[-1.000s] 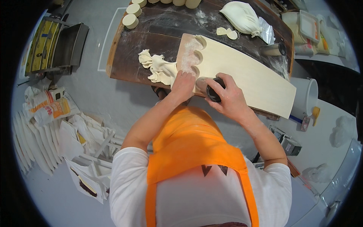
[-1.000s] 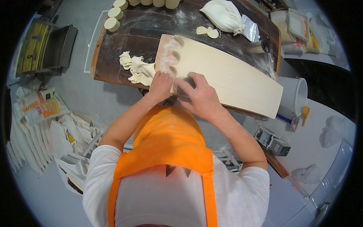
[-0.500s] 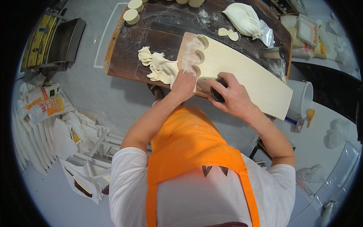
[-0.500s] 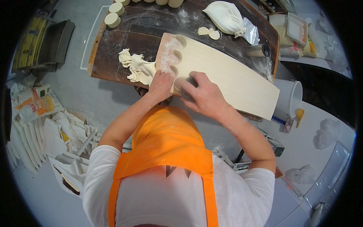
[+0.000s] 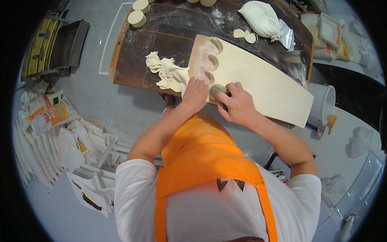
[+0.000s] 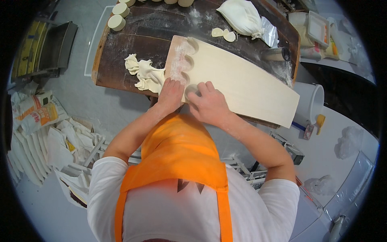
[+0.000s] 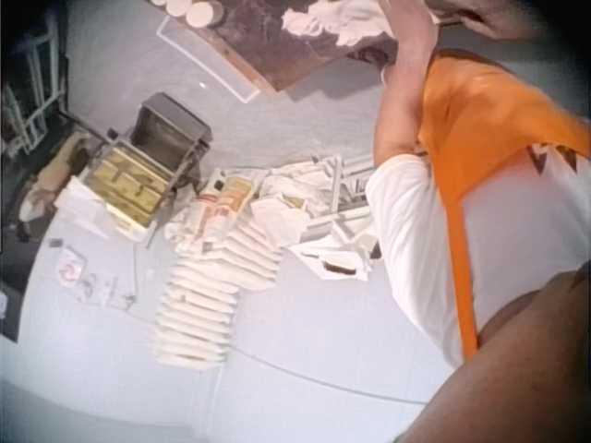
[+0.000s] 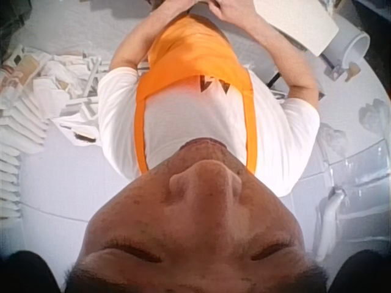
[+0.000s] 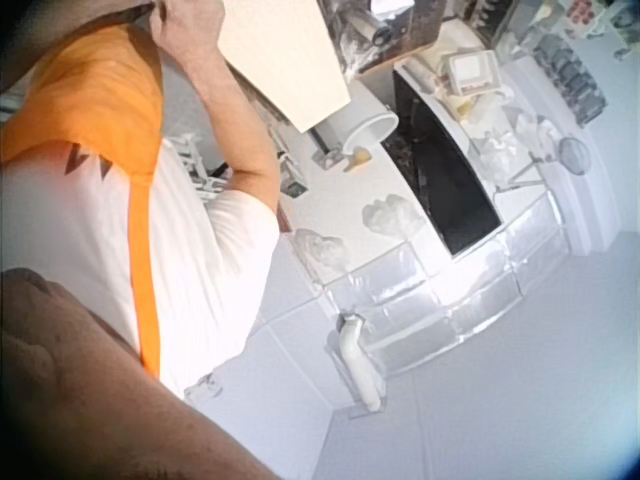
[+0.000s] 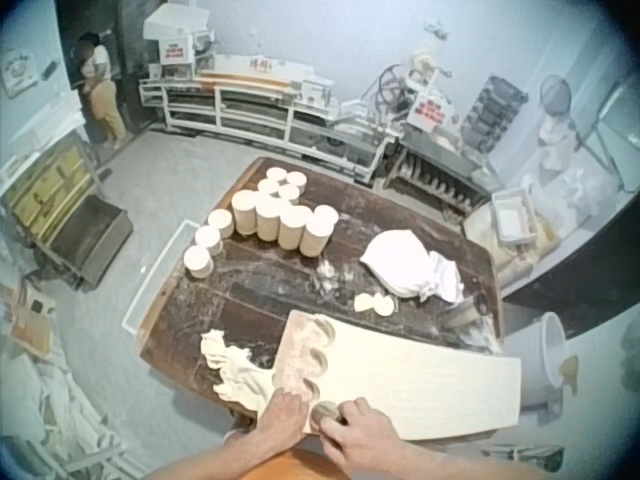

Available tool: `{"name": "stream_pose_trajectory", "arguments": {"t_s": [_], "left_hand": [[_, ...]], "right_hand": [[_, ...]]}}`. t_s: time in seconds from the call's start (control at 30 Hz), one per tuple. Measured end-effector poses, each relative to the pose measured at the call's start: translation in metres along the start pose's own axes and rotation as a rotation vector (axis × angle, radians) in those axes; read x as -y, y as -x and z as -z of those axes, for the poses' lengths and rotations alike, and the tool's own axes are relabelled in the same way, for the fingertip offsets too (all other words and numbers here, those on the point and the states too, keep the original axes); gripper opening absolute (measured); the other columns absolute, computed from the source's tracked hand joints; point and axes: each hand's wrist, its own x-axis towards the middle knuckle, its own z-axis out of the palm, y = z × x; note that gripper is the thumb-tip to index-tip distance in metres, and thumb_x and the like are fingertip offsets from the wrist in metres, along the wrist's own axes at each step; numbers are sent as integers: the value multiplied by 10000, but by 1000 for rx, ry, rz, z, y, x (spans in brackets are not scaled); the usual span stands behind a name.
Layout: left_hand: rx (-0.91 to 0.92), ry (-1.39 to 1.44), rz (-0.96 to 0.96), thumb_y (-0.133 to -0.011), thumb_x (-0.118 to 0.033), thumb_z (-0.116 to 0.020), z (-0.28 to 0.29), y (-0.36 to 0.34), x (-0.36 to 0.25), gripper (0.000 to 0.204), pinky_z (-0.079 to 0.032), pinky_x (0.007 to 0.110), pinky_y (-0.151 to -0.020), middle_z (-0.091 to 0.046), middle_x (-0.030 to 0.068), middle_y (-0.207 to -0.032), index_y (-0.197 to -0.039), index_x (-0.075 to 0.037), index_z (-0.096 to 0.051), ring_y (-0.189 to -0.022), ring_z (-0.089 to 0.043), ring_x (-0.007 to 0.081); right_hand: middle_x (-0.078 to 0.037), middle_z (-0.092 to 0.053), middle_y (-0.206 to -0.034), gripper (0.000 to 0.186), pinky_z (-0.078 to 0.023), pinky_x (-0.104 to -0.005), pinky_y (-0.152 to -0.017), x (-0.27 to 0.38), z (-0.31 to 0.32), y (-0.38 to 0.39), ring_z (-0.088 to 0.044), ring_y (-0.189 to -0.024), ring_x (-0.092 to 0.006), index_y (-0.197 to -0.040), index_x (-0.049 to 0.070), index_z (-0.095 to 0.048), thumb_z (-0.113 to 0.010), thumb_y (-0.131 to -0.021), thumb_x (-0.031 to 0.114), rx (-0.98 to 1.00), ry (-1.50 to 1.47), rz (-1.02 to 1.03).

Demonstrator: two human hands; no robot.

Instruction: The person retrieves a sheet of dough from a machine and places it on a wooden table. They brush flour onto the dough, then use a cylindrical cutter to cut out multiple round pieces, stacking them on the table.

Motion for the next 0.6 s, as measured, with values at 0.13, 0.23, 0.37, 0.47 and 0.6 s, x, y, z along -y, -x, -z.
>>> {"name": "stream_pose_trajectory", "arguments": {"t_s": [0.13,0.23,0.37,0.47,0.6], "left_hand": [[-74,52,8,-787,-180,-807,-7,-2,-1,377,-401,549,-1140,-674,166,-1088,-1107,-21,-685,-1143,-641,339],[54,125,-5,-812,-224,-771,-19,-5,-1,263,-473,560,-1019,-713,189,-1015,-1001,-45,-729,-1055,-681,364],[35,219,-10,-829,-247,-699,-20,-4,-2,185,-541,582,-888,-744,230,-864,-811,-77,-770,-901,-729,431],[193,116,50,-749,-264,-805,-10,-4,-2,259,-518,557,-1004,-761,201,-947,-890,-48,-783,-988,-730,410],[254,1,-13,-784,-284,-827,4,-12,5,342,-481,487,-962,-742,150,-1094,-1033,-56,-778,-1089,-694,326]], "right_hand": [[-125,-567,-1019,229,-571,-432,-660,7,-20,5,-601,-964,-338,-1029,156,-695,-773,-826,226,4,-9,-91],[-134,-573,-1042,256,-582,-460,-716,7,-22,12,-599,-994,-353,-1073,158,-700,-773,-846,250,39,-16,-114],[-162,-596,-1118,337,-577,-512,-806,14,-11,14,-604,-1069,-384,-1172,151,-704,-779,-873,288,22,-38,-74],[-173,-595,-1095,353,-565,-499,-755,16,-7,8,-604,-1051,-392,-1143,153,-730,-806,-820,273,-29,-29,-72],[-159,-577,-1026,303,-546,-481,-692,3,-8,-9,-594,-986,-373,-1057,144,-707,-814,-800,264,-37,-31,-30]]}}
